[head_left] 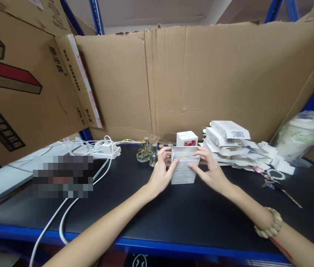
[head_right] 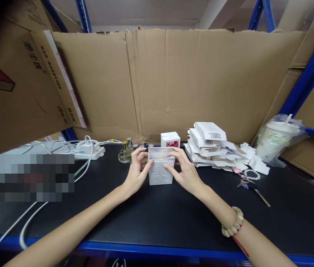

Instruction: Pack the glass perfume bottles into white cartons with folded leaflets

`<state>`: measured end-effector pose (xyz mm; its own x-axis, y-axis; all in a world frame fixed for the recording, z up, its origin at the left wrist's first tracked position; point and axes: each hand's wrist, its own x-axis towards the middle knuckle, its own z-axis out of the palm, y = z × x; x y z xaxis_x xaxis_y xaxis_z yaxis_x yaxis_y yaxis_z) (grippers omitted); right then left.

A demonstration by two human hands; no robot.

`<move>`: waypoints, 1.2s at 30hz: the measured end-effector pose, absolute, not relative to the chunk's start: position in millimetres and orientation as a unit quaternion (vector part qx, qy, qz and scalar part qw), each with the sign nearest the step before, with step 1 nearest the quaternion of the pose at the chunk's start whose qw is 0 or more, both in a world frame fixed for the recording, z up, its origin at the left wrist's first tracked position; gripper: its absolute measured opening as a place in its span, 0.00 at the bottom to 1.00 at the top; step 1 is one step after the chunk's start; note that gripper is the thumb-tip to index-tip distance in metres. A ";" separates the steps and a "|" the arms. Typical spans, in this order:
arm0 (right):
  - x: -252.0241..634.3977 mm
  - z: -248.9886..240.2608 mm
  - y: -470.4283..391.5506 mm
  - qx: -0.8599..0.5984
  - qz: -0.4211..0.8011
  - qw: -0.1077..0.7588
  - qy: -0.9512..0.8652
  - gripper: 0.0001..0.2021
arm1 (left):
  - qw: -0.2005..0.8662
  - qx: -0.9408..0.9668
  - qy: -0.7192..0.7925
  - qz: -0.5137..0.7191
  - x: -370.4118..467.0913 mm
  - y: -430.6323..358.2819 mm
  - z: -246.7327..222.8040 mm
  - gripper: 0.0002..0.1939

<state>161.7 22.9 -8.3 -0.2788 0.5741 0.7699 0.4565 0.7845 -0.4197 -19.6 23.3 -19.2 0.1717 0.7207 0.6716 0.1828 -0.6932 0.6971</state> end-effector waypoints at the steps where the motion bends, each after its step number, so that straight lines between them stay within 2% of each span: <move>1: 161.6 -6.3 21.9 -0.319 0.044 0.508 -0.799 0.09 | 0.205 0.744 0.309 0.556 -21.7 23.8 -17.8 0.15; 3: 161.1 -2.8 20.1 -0.317 0.035 0.508 -0.800 0.06 | 0.134 0.778 0.307 0.532 -25.4 24.7 -15.3 0.10; 6: 160.6 -0.2 19.6 -0.326 0.051 0.515 -0.791 0.06 | 0.074 0.808 0.317 0.491 -28.1 24.7 -13.8 0.11; 11: 160.0 -5.4 23.3 -0.341 0.116 0.500 -0.788 0.07 | 0.053 0.829 0.354 0.429 -26.6 22.7 -16.4 0.13; 16: 157.2 -13.4 25.7 -0.330 0.205 0.493 -0.778 0.13 | 0.031 0.820 0.306 0.483 -24.9 22.9 -17.4 0.12; 19: 154.4 -9.7 22.8 -0.331 0.184 0.539 -0.752 0.14 | 0.027 0.801 0.292 0.522 -23.8 21.4 -15.2 0.11; 23: 151.7 -0.5 16.2 -0.313 0.145 0.573 -0.743 0.10 | 0.027 0.777 0.288 0.559 -22.3 16.2 -10.7 0.11; 31: 153.9 -4.0 20.0 -0.312 0.150 0.562 -0.751 0.05 | 0.037 0.789 0.283 0.544 -24.2 17.2 -9.4 0.08; 33: 155.3 -6.0 22.8 -0.313 0.163 0.548 -0.758 0.07 | 0.054 0.793 0.288 0.535 -24.6 20.0 -12.6 0.07; 36: 156.8 -7.3 25.1 -0.326 0.190 0.542 -0.750 0.15 | 0.105 0.786 0.307 0.526 -24.1 23.9 -19.1 0.07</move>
